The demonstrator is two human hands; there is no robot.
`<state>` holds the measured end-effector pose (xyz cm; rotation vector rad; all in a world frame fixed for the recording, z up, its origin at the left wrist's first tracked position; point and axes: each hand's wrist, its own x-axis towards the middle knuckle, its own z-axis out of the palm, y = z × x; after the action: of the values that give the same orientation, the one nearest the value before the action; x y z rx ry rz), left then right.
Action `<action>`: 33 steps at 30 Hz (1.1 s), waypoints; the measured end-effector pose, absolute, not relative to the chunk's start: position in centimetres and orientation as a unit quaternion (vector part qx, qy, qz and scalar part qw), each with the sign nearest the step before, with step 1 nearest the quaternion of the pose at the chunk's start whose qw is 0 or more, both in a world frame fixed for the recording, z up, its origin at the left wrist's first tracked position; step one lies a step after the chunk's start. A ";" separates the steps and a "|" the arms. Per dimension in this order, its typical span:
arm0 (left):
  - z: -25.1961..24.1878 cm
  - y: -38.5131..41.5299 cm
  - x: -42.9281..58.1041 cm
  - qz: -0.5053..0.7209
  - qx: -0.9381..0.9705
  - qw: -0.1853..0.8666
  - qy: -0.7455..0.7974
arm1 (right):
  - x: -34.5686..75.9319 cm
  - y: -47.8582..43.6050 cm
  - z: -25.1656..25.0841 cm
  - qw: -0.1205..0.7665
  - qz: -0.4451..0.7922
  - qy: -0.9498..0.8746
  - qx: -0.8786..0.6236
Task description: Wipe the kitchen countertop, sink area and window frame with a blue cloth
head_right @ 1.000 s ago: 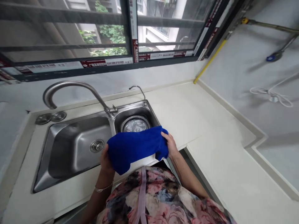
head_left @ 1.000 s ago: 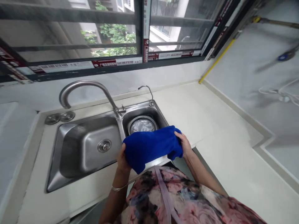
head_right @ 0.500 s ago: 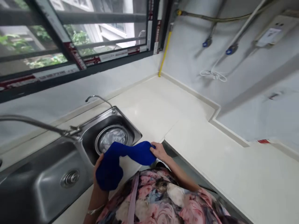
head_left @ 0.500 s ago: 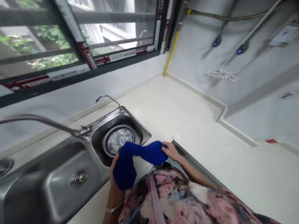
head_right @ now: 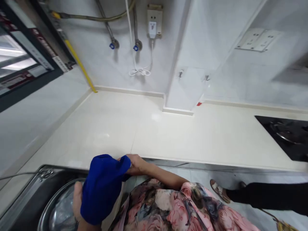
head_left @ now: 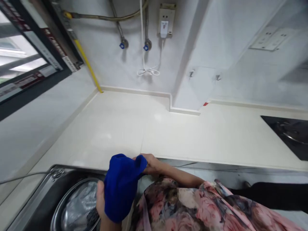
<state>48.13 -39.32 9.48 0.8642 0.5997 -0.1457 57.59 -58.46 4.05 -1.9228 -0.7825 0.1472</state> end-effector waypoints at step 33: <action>4.8 -38.5 48.9 0.022 0.510 0.805 0.302 | 58.9 -63.4 6.4 0.755 0.165 -0.073 -0.631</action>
<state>48.93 -38.52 4.79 1.0918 0.6473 0.0478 58.92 -63.36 6.43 -1.3759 -0.1598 0.3607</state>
